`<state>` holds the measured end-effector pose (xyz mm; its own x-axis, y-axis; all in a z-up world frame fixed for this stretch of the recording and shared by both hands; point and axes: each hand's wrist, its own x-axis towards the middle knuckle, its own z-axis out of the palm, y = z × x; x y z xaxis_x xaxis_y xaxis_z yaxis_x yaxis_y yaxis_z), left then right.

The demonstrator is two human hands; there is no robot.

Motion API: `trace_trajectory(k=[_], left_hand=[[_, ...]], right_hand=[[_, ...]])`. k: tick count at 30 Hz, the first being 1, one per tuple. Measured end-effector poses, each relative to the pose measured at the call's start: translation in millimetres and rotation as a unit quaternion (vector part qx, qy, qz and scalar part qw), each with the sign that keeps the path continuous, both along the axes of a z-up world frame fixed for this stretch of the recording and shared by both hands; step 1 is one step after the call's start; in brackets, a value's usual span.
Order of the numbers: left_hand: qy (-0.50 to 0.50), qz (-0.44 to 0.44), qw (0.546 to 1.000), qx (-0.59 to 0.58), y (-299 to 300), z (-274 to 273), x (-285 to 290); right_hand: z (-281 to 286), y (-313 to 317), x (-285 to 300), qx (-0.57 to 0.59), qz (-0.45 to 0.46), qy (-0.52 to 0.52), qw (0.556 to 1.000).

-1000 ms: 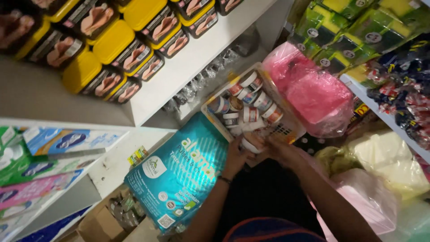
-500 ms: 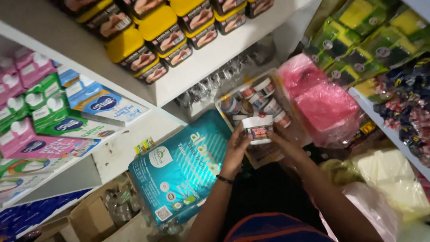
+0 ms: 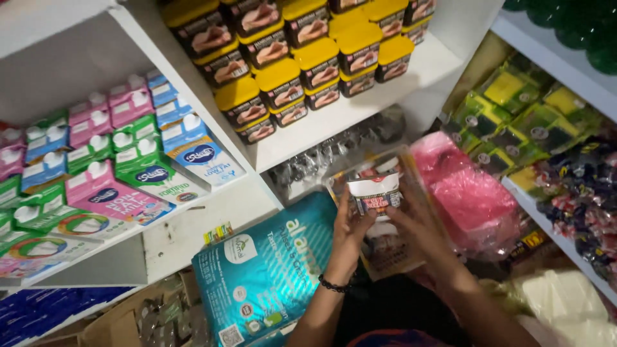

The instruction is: Stocking and organizing cup noodles on a grocery store shelf from a basket.

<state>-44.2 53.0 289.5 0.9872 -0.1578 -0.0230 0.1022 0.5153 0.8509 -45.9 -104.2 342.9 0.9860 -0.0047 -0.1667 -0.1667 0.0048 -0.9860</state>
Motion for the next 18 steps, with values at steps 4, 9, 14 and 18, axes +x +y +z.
trace_trajectory(k=[4, 9, 14, 18], left_hand=[[0.004, 0.006, 1.0, 0.016, 0.8, 28.1, 1.6], [-0.024, 0.03, 0.999, -0.003, -9.0, 32.7, 8.8], [-0.012, 0.065, 0.997, -0.025, -23.6, 40.3, 21.5], [-0.066, 0.096, 0.993, -0.002, -28.0, 66.6, 33.6]], right_hand=[[-1.7, -7.8, 8.4, 0.023, 0.046, -0.159, 0.986], [-23.1, -22.3, 22.3, 0.038, 0.042, -0.101, 0.993], [4.7, -27.7, 31.6, 0.053, 0.057, -0.083, 0.994], [15.6, -41.0, 50.3, 0.091, 0.093, -0.113, 0.985]])
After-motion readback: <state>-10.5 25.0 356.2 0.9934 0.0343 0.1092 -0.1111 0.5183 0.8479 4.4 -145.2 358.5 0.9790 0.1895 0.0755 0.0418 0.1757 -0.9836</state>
